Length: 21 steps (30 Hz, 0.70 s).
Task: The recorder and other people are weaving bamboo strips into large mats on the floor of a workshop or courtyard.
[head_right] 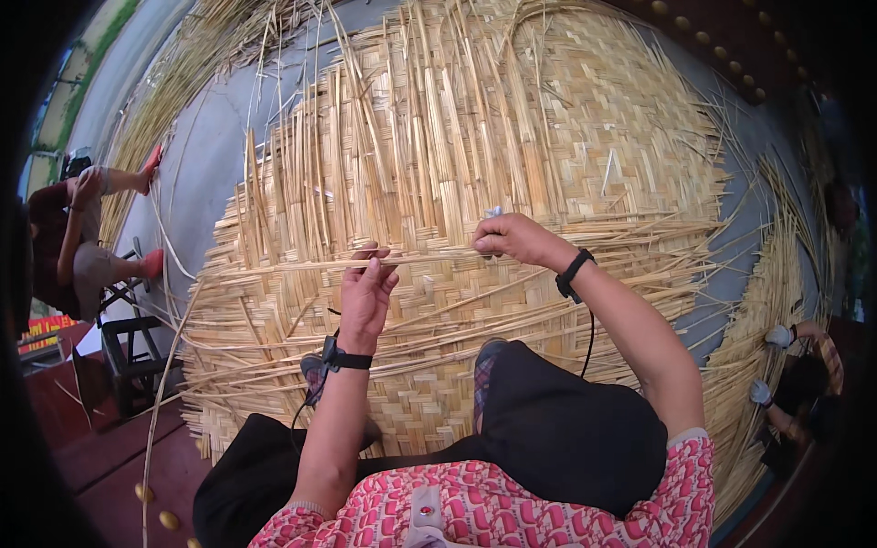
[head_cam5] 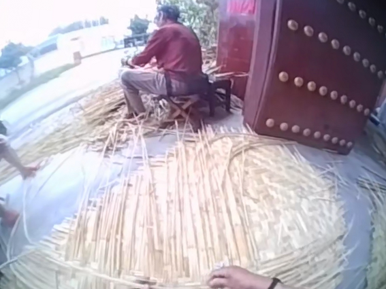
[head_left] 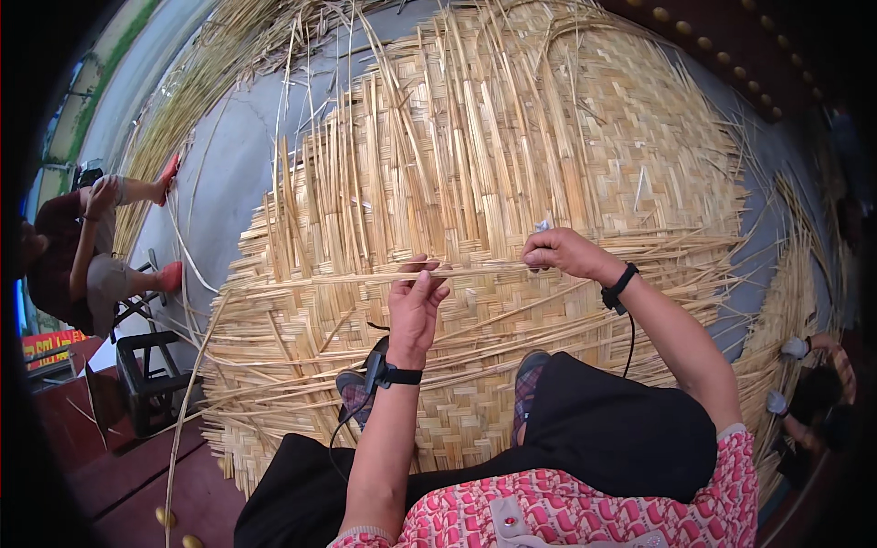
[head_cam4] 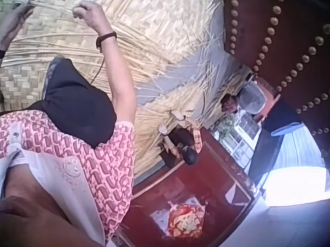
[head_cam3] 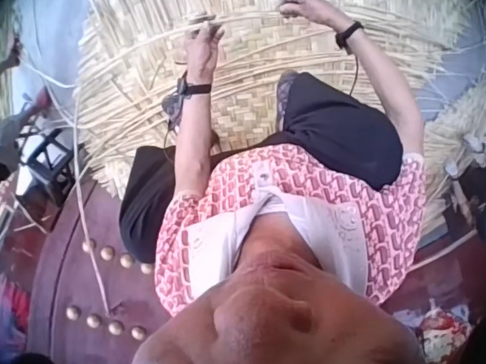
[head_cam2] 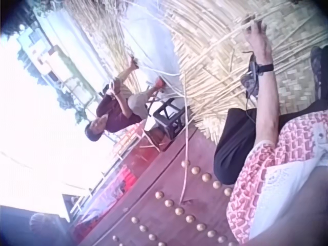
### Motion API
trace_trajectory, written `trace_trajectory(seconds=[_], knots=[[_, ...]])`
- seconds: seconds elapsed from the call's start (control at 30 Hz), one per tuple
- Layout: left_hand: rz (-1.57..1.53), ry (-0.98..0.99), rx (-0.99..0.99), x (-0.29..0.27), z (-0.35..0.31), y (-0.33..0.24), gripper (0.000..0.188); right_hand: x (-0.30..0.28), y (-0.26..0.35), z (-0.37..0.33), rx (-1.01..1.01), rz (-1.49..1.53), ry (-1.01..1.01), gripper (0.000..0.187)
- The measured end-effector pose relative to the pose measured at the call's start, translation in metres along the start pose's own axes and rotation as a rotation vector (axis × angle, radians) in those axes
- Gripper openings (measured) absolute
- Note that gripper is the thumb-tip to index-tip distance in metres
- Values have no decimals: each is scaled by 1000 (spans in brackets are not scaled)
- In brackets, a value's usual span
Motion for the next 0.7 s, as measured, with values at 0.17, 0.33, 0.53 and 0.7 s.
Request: trace_trajectory(seconds=[0.17,0.33,0.53,0.7], knots=[[-71,147,18,30,-16,-5,32,-20,-6,-3,405,94,133,26],[-4,42,40,-3,-9,17,16,-3,16,6,458,40,210,31],[-46,-442,-70,32,-17,35,24,9,17,-4,-102,-449,114,21],[-99,-336,-22,35,-16,40,29,11,-2,-16,69,-148,59,14]])
Point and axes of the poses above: each hand's wrist, its own z-axis towards the middle knuckle, its own x-axis out of the palm, y = z × x, the point moved 1 cm from there along z, towards the middle knuckle, and after that the axes turned 13 degrees about z, right-handed, at the moved point
